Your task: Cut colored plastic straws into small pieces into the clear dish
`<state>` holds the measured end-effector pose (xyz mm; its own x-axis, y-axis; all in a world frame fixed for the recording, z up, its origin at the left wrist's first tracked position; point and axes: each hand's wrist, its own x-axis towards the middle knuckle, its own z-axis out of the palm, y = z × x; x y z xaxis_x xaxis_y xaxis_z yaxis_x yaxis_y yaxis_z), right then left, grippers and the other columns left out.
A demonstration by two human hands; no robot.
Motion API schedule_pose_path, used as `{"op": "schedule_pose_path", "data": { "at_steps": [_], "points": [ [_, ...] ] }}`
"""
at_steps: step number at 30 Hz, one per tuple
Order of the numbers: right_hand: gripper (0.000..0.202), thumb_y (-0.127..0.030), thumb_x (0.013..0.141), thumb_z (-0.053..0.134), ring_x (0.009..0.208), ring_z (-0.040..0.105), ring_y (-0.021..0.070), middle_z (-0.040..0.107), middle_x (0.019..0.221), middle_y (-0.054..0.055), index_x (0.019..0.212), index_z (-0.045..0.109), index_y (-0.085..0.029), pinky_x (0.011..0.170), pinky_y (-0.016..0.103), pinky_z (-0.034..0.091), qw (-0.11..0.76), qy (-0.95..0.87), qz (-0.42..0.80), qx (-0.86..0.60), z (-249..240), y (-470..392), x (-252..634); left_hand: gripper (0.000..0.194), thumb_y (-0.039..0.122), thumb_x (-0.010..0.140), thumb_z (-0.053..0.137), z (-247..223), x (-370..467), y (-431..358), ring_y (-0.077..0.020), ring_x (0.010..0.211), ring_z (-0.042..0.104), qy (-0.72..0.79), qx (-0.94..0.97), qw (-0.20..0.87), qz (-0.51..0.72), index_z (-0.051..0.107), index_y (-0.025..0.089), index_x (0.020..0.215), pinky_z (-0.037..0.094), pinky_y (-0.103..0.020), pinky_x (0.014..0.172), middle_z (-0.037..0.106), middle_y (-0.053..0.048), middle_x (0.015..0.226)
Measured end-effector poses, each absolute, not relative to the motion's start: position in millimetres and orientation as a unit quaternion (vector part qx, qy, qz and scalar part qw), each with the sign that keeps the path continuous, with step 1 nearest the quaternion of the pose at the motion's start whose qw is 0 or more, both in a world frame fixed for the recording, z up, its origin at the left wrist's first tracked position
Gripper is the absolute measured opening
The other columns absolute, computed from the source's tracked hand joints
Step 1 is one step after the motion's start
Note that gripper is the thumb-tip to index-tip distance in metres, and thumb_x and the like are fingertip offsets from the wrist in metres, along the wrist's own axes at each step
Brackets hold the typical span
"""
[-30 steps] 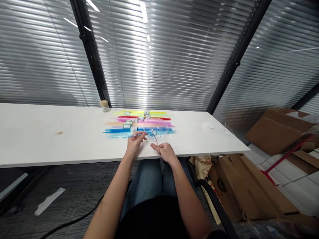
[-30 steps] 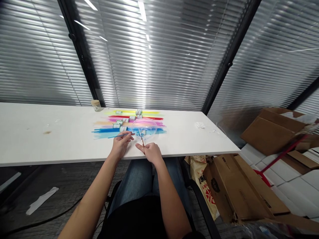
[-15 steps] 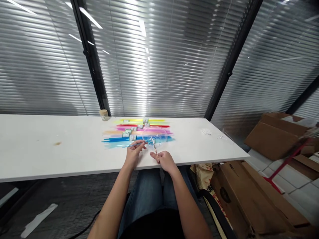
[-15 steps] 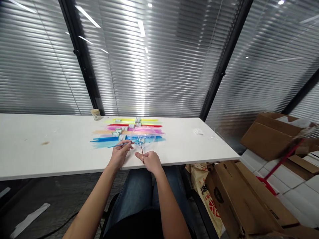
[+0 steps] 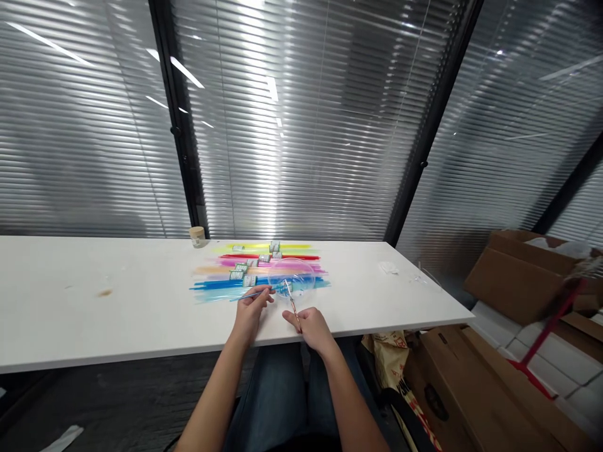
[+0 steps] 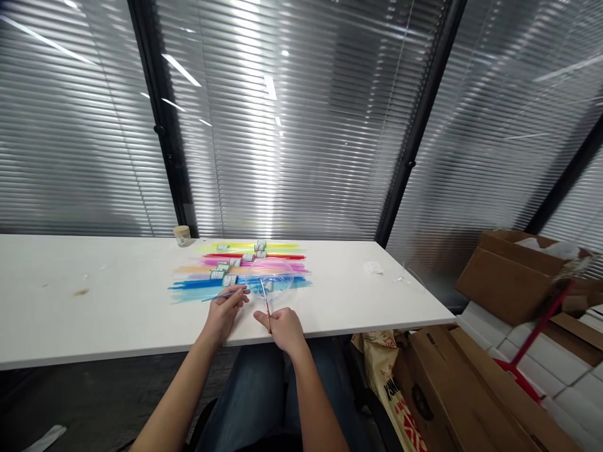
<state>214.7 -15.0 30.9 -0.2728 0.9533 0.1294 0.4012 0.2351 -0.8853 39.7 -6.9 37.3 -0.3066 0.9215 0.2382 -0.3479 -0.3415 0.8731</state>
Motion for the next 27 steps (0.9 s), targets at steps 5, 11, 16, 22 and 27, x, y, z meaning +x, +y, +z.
{"op": "schedule_pose_path", "data": {
  "at_steps": [5,11,16,22,27],
  "points": [
    [0.06,-0.061,0.079,0.061,0.044,0.028,0.0098,0.028,0.042,-0.006,0.042,0.037,-0.02,0.049,0.026,0.022,0.367,-0.687,0.382,-0.497,32.8,-16.1,213.0,0.046,0.05,0.051,0.087,36.7,39.3,-5.8,-0.0145,0.065,0.058,0.365,0.373,0.433,0.735,0.071,0.016,0.077,0.038,-0.025,0.06,0.069,-0.004,0.068],
    [0.059,-0.062,0.079,0.06,0.044,0.031,0.0104,0.031,0.042,-0.005,0.042,0.039,-0.02,0.049,0.027,0.024,0.365,-0.684,0.389,-0.498,31.2,-15.7,213.2,0.04,0.046,0.056,0.087,33.6,37.1,-5.8,-0.0175,0.073,0.06,0.368,0.389,0.431,0.726,0.072,0.016,0.078,0.04,-0.027,0.065,0.068,-0.004,0.069],
    [0.058,-0.058,0.08,0.06,0.044,0.032,0.0105,0.032,0.041,-0.005,0.041,0.039,-0.02,0.05,0.027,0.025,0.365,-0.683,0.389,-0.499,31.8,-16.3,212.7,0.039,0.046,0.056,0.086,32.6,36.9,-4.8,-0.0172,0.073,0.06,0.37,0.389,0.431,0.725,0.072,0.017,0.078,0.04,-0.026,0.066,0.067,-0.003,0.067],
    [0.059,-0.059,0.082,0.057,0.044,0.032,0.0103,0.03,0.041,-0.005,0.042,0.035,-0.021,0.05,0.026,0.025,0.373,-0.678,0.395,-0.494,37.0,-18.3,212.4,0.041,0.048,0.055,0.086,35.3,37.7,-6.4,-0.0158,0.068,0.057,0.373,0.383,0.43,0.727,0.071,0.017,0.077,0.039,-0.027,0.065,0.069,-0.004,0.071],
    [0.059,-0.059,0.081,0.058,0.044,0.032,0.0101,0.03,0.042,-0.005,0.042,0.036,-0.021,0.05,0.026,0.026,0.369,-0.682,0.4,-0.489,37.3,-18.8,212.5,0.042,0.048,0.053,0.087,37.3,38.3,-8.1,-0.0171,0.069,0.059,0.375,0.382,0.431,0.726,0.071,0.017,0.077,0.039,-0.027,0.064,0.068,-0.004,0.067]
  ]
}}
